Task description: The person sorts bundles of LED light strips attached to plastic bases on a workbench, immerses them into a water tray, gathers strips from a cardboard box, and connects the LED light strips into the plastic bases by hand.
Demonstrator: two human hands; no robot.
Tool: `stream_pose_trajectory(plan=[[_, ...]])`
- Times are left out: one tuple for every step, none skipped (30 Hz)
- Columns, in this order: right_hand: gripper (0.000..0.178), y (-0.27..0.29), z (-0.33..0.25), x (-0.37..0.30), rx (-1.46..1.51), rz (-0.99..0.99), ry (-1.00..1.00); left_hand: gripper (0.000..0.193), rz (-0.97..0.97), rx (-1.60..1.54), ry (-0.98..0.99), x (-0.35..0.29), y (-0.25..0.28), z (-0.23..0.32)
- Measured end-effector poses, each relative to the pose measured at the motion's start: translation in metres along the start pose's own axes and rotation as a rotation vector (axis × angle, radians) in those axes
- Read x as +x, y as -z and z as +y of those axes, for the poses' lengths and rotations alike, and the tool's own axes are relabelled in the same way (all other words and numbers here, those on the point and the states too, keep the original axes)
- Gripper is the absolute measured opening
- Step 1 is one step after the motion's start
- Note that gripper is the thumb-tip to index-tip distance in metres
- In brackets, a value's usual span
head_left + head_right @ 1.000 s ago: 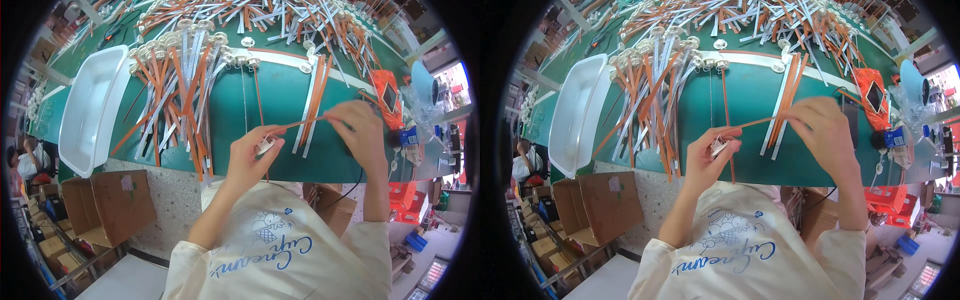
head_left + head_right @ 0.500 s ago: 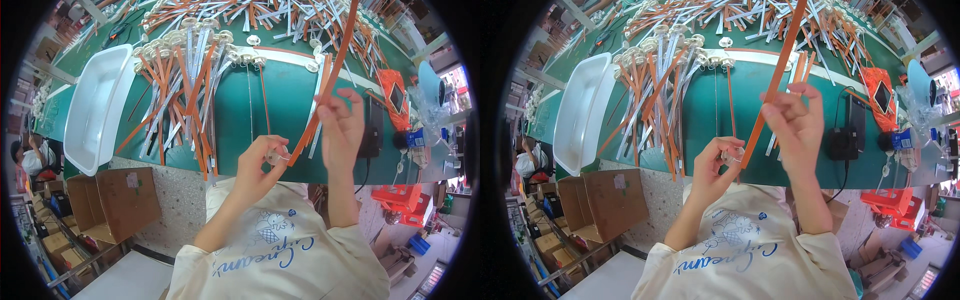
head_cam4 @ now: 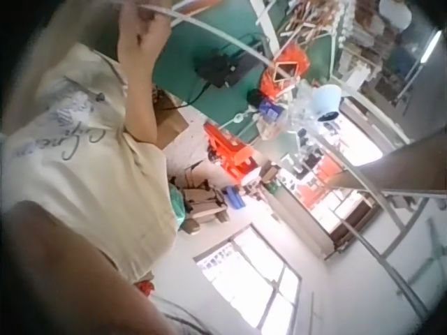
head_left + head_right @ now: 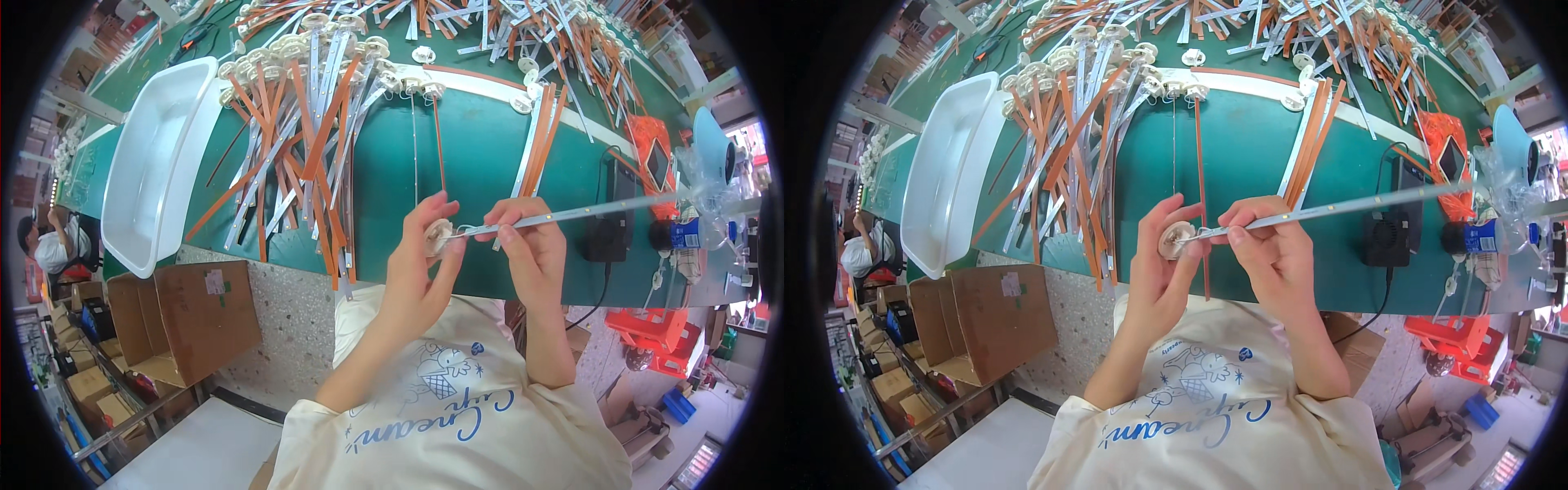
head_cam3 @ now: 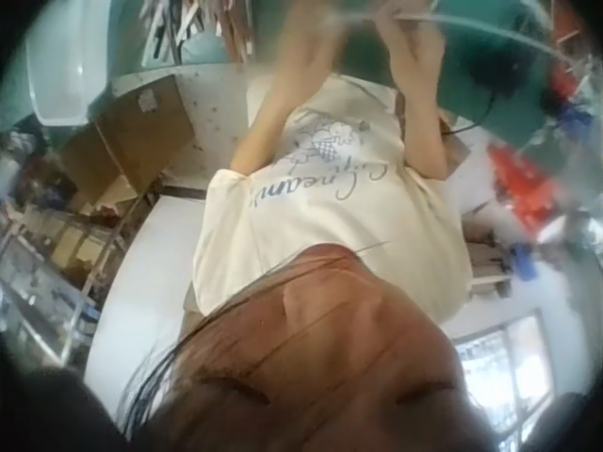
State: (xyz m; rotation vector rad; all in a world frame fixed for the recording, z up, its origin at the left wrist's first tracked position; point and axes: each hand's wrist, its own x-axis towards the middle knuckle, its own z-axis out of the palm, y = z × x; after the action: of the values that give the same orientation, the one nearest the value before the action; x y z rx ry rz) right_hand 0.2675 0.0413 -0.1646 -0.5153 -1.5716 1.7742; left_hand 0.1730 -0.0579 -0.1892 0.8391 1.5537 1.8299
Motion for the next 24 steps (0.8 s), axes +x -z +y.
stream_pose_trajectory(plan=[[0.008,0.000,0.000,0.000,-0.015,0.023,0.024,0.032,0.033,-0.085,0.003,0.000,-0.004,0.002],[0.008,-0.001,0.000,-0.001,-0.014,0.023,0.025,0.037,0.063,-0.170,0.007,0.000,-0.006,0.003],[0.009,-0.003,0.001,-0.001,-0.003,0.037,0.019,0.037,0.062,-0.168,0.005,0.001,-0.007,0.003],[0.009,-0.005,0.002,-0.002,0.009,0.050,0.014,0.041,0.057,-0.148,-0.039,0.002,-0.007,0.003],[0.009,-0.007,0.002,-0.001,0.010,0.051,0.017,0.045,0.049,-0.130,-0.084,0.003,-0.007,0.003],[0.010,-0.009,0.001,-0.001,0.024,0.071,-0.005,0.045,0.046,-0.129,-0.087,0.003,-0.004,0.001],[0.011,-0.011,0.001,-0.001,0.038,0.091,-0.026,0.047,0.041,-0.039,-0.062,0.002,0.000,-0.002],[0.011,-0.010,0.002,-0.002,0.039,0.090,-0.022,0.050,0.038,0.051,-0.037,0.002,0.002,-0.003],[0.011,-0.007,0.003,-0.004,0.031,0.073,-0.037,0.050,0.037,0.052,-0.041,0.002,0.002,-0.003],[0.011,-0.006,0.005,-0.004,0.023,0.056,-0.051,0.051,0.063,-0.037,-0.014,0.002,0.001,-0.001],[0.011,-0.007,0.008,-0.004,0.030,0.056,-0.053,0.052,0.092,-0.119,0.020,0.002,0.001,0.002],[0.012,-0.010,0.010,-0.004,0.050,0.044,-0.027,0.052,0.094,-0.112,0.022,0.002,-0.002,0.003],[0.013,-0.012,0.011,-0.004,0.071,0.034,0.000,0.050,0.103,-0.215,-0.003,0.003,-0.006,0.005],[0.013,-0.015,0.011,-0.004,0.072,0.036,0.000,0.049,0.109,-0.322,-0.029,0.002,-0.009,0.006],[0.013,-0.018,0.011,-0.004,0.110,0.069,0.005,0.049,0.107,-0.320,-0.028,0.001,-0.011,0.005],[0.013,-0.020,0.010,-0.004,0.148,0.102,0.008,0.048,0.125,-0.285,-0.063,0.000,-0.012,0.004],[0.013,-0.020,0.009,-0.004,0.149,0.104,0.008,0.047,0.143,-0.251,-0.099,0.000,-0.012,0.003],[0.012,-0.020,0.007,-0.003,0.145,0.109,-0.017,0.047,0.142,-0.249,-0.097,0.000,-0.011,0.003],[0.012,-0.020,0.007,-0.003,0.142,0.114,-0.042,0.046,0.137,-0.201,-0.101,0.000,-0.010,0.003],[0.012,-0.020,0.006,-0.003,0.145,0.116,-0.044,0.044,0.132,-0.152,-0.104,0.001,-0.009,0.004],[0.011,-0.020,0.006,-0.003,0.132,0.114,-0.034,0.044,0.132,-0.149,-0.102,0.001,-0.008,0.004],[0.011,-0.021,0.006,-0.003,0.118,0.112,-0.025,0.043,0.155,-0.163,-0.096,0.002,-0.008,0.003],[0.011,-0.021,0.008,-0.003,0.121,0.113,-0.026,0.041,0.178,-0.176,-0.091,0.002,-0.008,0.002],[0.011,-0.020,0.010,-0.004,0.094,0.107,-0.003,0.041,0.177,-0.173,-0.089,0.001,-0.007,0.003]])
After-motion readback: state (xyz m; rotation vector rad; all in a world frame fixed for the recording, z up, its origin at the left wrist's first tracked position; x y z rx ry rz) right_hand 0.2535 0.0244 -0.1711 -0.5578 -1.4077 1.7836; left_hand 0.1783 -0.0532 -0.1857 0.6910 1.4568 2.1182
